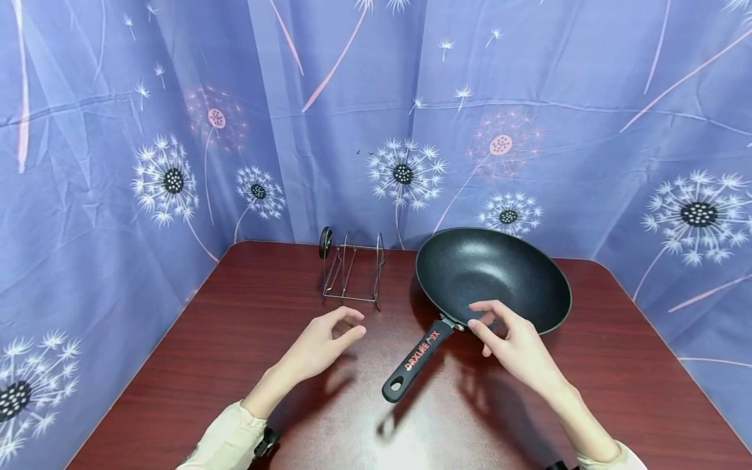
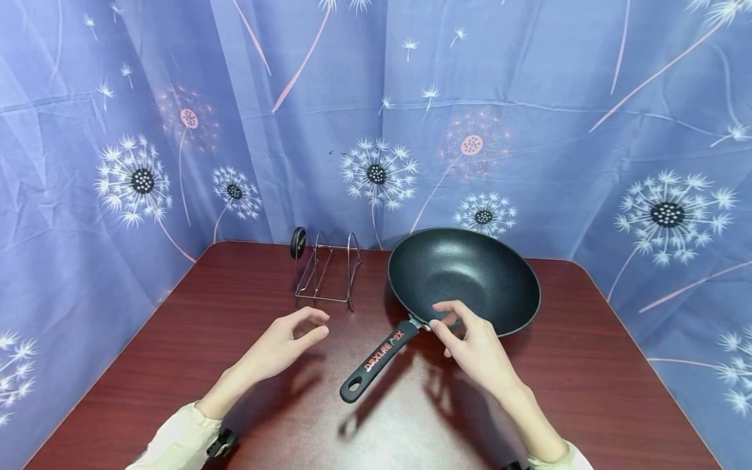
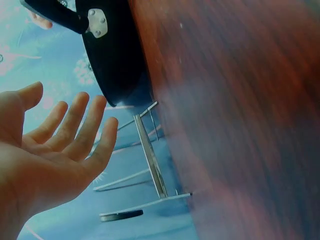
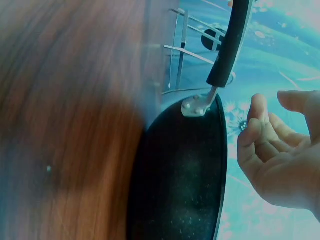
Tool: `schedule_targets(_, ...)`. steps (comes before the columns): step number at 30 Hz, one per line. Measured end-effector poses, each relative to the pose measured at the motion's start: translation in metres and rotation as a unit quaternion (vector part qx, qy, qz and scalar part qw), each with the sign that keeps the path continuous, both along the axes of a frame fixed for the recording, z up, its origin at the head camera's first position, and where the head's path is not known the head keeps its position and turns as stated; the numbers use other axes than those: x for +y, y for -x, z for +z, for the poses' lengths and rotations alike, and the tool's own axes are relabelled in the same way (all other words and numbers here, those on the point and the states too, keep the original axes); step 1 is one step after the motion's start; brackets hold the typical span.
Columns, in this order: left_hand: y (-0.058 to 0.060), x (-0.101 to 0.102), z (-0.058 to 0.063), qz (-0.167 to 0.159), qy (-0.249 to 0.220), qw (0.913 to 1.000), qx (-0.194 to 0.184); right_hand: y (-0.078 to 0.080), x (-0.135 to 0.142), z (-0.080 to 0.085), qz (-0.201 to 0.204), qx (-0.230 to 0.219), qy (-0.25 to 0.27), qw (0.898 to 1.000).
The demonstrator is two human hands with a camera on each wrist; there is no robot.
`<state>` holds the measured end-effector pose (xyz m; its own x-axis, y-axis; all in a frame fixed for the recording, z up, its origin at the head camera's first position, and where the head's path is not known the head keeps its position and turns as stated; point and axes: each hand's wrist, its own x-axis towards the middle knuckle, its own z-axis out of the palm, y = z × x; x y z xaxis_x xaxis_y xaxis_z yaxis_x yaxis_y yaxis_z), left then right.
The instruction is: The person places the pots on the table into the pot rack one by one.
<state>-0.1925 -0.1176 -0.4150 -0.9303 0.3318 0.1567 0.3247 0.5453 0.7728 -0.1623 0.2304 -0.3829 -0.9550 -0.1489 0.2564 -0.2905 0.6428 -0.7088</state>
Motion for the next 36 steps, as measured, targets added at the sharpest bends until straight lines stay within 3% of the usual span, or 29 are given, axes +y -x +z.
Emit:
schedule_targets(10,-0.008,0.015,-0.002,-0.038,-0.053,0.9976,-0.023,0.000,-0.010,-0.007,0.033,-0.054,0.057,0.996)
schedule_targets(16,-0.012,0.024,-0.004,-0.074,-0.111,0.9886,-0.069,-0.002,-0.016,-0.010,0.047,-0.068,0.084,0.993)
schedule_targets(22,-0.017,0.034,-0.006,-0.096,-0.138,0.9817,-0.089,-0.003,-0.022,-0.014,0.056,-0.099,0.113,0.987)
schedule_targets(27,-0.021,0.042,-0.008,-0.109,-0.173,0.9702,-0.130,-0.003,-0.029,-0.017,0.064,-0.129,0.142,0.979)
schedule_targets(36,-0.034,0.053,-0.009,-0.108,-0.226,0.9488,-0.192,-0.001,-0.035,-0.025,0.072,-0.144,0.145,0.976)
